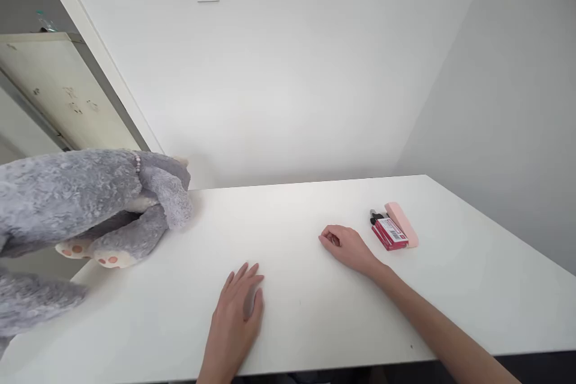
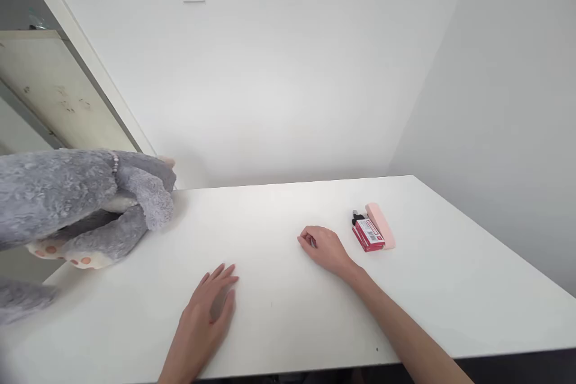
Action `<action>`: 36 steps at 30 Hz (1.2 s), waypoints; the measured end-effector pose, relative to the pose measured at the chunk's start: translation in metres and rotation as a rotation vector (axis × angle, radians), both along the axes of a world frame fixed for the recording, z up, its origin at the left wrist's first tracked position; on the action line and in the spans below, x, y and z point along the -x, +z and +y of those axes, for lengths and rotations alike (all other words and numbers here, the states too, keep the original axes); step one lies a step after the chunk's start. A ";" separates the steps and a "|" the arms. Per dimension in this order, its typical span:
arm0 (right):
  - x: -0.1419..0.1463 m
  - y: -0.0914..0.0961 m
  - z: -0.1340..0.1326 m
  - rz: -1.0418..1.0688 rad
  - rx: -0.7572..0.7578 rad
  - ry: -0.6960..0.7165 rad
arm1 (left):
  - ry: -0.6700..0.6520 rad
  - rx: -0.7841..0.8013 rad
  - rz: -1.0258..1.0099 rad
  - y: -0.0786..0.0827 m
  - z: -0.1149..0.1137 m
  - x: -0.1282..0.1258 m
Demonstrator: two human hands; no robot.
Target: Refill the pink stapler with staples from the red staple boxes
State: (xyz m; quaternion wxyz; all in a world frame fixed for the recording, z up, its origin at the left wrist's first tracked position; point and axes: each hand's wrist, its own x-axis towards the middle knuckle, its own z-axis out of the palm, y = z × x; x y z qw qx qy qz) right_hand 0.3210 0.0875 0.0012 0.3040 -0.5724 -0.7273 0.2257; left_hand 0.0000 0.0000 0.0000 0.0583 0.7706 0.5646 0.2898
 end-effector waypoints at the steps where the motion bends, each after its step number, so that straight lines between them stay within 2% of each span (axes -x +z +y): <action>1: 0.000 0.000 0.000 0.001 0.001 0.001 | 0.005 0.004 -0.005 0.000 0.000 0.000; 10: 0.001 0.000 0.004 -0.011 -0.009 0.012 | 0.035 0.039 -0.049 0.001 0.007 0.000; 18: -0.002 0.009 0.001 -0.018 0.022 0.068 | 0.062 0.091 -0.097 0.013 0.007 -0.004; 22: -0.011 0.023 -0.014 -0.019 0.045 0.118 | 0.087 0.138 -0.124 0.016 0.006 -0.004; 26: -0.033 0.041 -0.044 -0.074 0.043 0.160 | 0.083 0.167 -0.156 0.018 0.010 -0.003; 29: -0.058 0.050 -0.066 -0.022 -0.066 -0.007 | 0.037 0.175 -0.151 0.018 0.016 -0.004; 33: -0.095 0.046 -0.076 0.066 -0.212 -0.426 | 0.003 0.170 -0.134 0.018 0.021 -0.007; 34: -0.103 0.043 -0.076 0.087 -0.203 -0.529 | -0.002 0.164 -0.132 0.018 0.021 -0.008; 36: -0.116 0.038 -0.073 0.187 -0.094 -0.671 | -0.007 0.152 -0.130 0.018 0.021 -0.008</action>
